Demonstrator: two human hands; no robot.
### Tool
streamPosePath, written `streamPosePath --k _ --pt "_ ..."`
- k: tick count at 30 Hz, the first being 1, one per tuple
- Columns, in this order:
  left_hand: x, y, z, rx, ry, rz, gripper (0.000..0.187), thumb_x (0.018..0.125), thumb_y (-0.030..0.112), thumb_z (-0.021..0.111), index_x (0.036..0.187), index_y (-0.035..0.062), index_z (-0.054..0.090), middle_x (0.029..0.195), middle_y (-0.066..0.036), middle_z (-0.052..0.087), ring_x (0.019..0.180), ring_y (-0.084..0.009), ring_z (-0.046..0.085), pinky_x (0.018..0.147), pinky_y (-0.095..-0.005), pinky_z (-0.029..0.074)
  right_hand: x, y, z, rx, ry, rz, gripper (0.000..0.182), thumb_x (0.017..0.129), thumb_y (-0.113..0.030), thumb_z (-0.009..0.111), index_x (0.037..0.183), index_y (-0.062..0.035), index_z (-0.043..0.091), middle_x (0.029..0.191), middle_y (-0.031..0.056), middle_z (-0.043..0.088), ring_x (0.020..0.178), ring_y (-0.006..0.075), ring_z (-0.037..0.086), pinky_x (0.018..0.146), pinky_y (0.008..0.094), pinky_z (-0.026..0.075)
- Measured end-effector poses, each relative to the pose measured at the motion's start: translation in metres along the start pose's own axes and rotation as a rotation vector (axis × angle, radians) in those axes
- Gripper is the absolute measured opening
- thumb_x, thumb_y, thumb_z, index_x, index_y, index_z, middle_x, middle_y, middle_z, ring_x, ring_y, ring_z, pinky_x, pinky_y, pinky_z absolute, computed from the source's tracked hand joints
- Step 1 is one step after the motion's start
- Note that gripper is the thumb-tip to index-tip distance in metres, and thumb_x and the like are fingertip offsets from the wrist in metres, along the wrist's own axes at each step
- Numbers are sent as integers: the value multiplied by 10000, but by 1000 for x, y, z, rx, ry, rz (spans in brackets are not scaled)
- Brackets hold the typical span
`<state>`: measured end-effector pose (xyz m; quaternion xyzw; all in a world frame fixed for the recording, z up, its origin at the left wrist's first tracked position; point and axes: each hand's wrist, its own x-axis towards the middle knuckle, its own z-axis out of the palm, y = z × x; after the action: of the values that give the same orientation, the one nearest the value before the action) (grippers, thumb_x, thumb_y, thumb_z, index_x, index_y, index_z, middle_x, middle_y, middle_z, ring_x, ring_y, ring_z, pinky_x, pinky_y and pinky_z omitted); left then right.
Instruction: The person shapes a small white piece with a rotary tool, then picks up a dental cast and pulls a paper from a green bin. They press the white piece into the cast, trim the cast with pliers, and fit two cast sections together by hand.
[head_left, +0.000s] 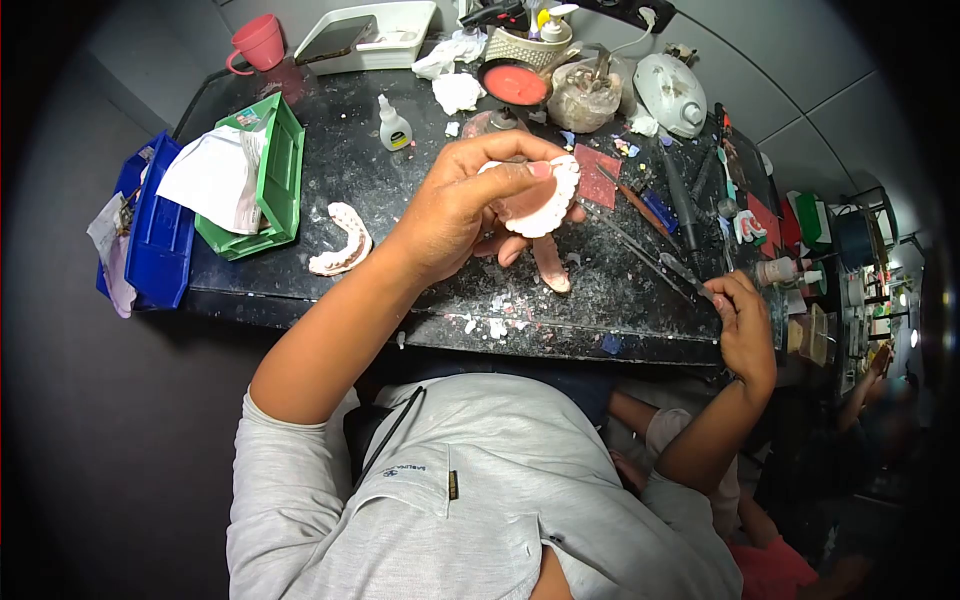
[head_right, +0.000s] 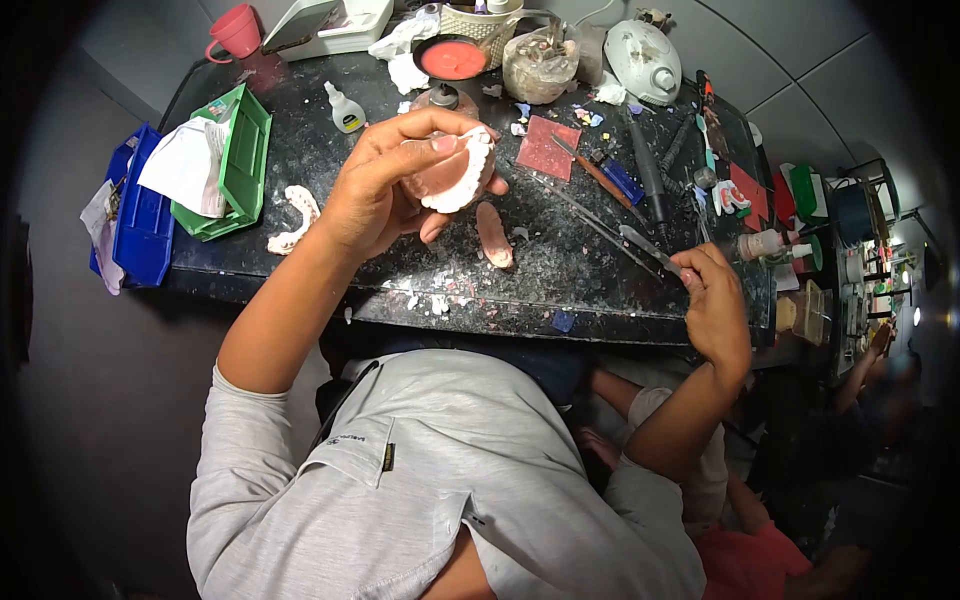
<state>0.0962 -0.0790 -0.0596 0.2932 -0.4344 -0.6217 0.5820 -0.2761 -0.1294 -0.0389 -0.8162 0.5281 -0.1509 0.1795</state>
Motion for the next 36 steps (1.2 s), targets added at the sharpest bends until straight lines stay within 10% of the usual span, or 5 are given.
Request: streamPosePath --k 7,9,18,23,36 --pt "2 -5 -4 -8 -17 -4 289 999 217 626 1173 -12 654 933 -173 766 455 -107 586 374 -206 376 3 -18 21 34 -41 -63 152 945 80 584 1039 33 694 954 151 645 851 319 654 792 366 501" --pt "2 -4 -4 29 7 -18 313 1007 198 583 1199 -42 639 989 -289 735 522 -149 626 426 -237 466 4 -22 24 63 -73 -35 148 945 64 599 1048 29 699 948 154 650 860 334 656 794 371 502" --pt "1 -1 -5 32 -1 1 306 997 189 584 1192 -41 636 978 -274 739 493 -146 596 423 -237 450 4 -10 8 130 42 22 190 872 8 748 1060 15 723 917 86 679 765 138 617 725 266 490" --pt "1 -1 -4 -7 30 -19 272 977 194 657 1148 -17 657 940 -175 766 449 -108 558 400 -215 407 -6 57 -13 -198 200 228 495 780 -10 833 1244 -1 663 1186 176 687 1093 316 666 961 401 512" --pt "4 -2 -11 -153 -20 -34 639 1105 474 291 1203 -50 643 985 -330 725 409 -173 566 355 -222 399 -25 104 -41 -110 -65 370 725 636 68 867 1319 0 632 1135 94 691 1016 206 614 930 342 513"
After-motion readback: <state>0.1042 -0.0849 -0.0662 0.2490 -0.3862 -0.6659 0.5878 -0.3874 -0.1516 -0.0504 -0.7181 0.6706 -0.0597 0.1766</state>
